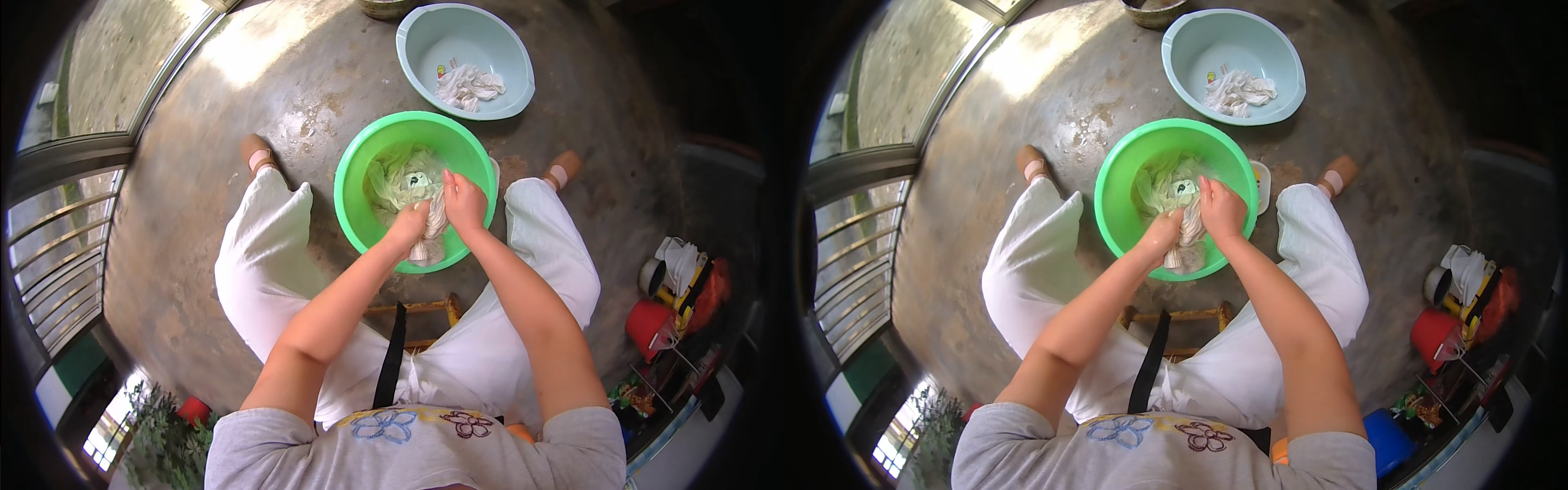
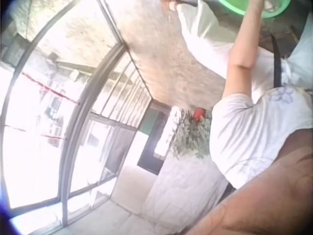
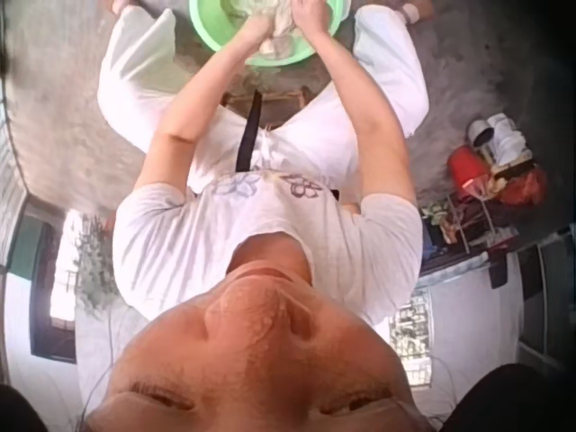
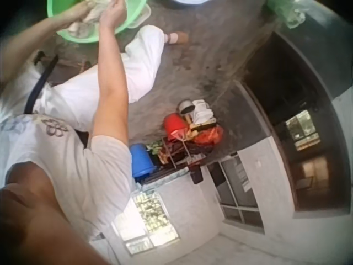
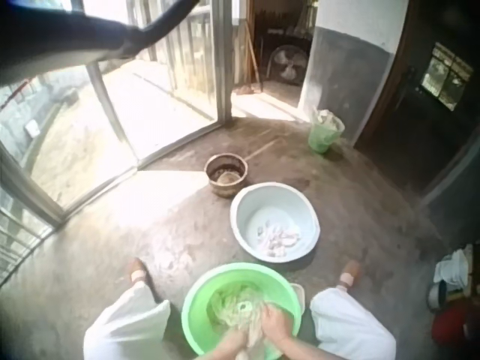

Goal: The person sits on a small stool and hand-washes clothes in a green basin filled with water. They scrub and wring out each item individually, then transfer the washed clothes to a light blue basin beside them.

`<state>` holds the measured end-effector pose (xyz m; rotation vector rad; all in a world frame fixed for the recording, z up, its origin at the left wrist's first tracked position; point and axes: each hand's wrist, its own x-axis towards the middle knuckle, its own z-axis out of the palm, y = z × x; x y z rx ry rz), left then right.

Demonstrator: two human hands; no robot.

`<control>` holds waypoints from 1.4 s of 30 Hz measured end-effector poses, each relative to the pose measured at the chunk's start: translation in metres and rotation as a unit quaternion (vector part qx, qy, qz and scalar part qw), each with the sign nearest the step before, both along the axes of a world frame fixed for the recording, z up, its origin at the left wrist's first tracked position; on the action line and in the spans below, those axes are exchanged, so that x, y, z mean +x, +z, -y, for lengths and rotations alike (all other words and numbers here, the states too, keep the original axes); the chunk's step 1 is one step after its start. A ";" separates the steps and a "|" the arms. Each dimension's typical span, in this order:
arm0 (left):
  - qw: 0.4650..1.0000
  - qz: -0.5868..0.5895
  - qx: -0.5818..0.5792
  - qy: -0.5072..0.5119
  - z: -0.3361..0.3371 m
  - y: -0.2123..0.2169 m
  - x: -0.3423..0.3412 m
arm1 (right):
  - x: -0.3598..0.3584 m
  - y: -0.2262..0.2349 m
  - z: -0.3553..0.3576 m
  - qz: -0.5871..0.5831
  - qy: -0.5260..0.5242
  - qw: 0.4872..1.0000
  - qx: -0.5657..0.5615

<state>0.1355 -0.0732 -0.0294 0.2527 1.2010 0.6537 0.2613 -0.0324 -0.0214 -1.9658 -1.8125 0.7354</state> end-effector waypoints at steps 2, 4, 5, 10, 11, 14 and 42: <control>0.970 -0.170 0.138 -0.104 -0.019 -0.004 -0.014 | 0.002 -0.007 -0.002 -0.017 0.017 0.998 0.054; 0.903 -0.325 0.260 -0.105 -0.036 -0.024 -0.020 | -0.003 -0.020 -0.005 -0.011 0.031 0.999 0.037; 0.855 -0.397 0.318 -0.105 -0.045 -0.036 -0.023 | -0.006 -0.029 -0.008 -0.007 0.038 0.999 0.029; 0.684 -0.568 0.206 -0.408 -0.057 -0.100 -0.007 | -0.027 -0.099 -0.012 0.155 0.071 0.982 -0.081; 0.666 -0.590 0.223 -0.397 -0.056 -0.116 -0.009 | -0.034 -0.111 -0.014 0.168 0.068 0.978 -0.105; 0.602 -0.644 0.253 -0.399 -0.038 -0.162 -0.008 | -0.038 -0.154 -0.015 0.168 0.059 0.976 -0.127; 0.929 -0.340 0.139 -0.036 -0.092 -0.179 -0.034 | -0.033 -0.141 -0.051 -0.083 0.087 0.989 -0.086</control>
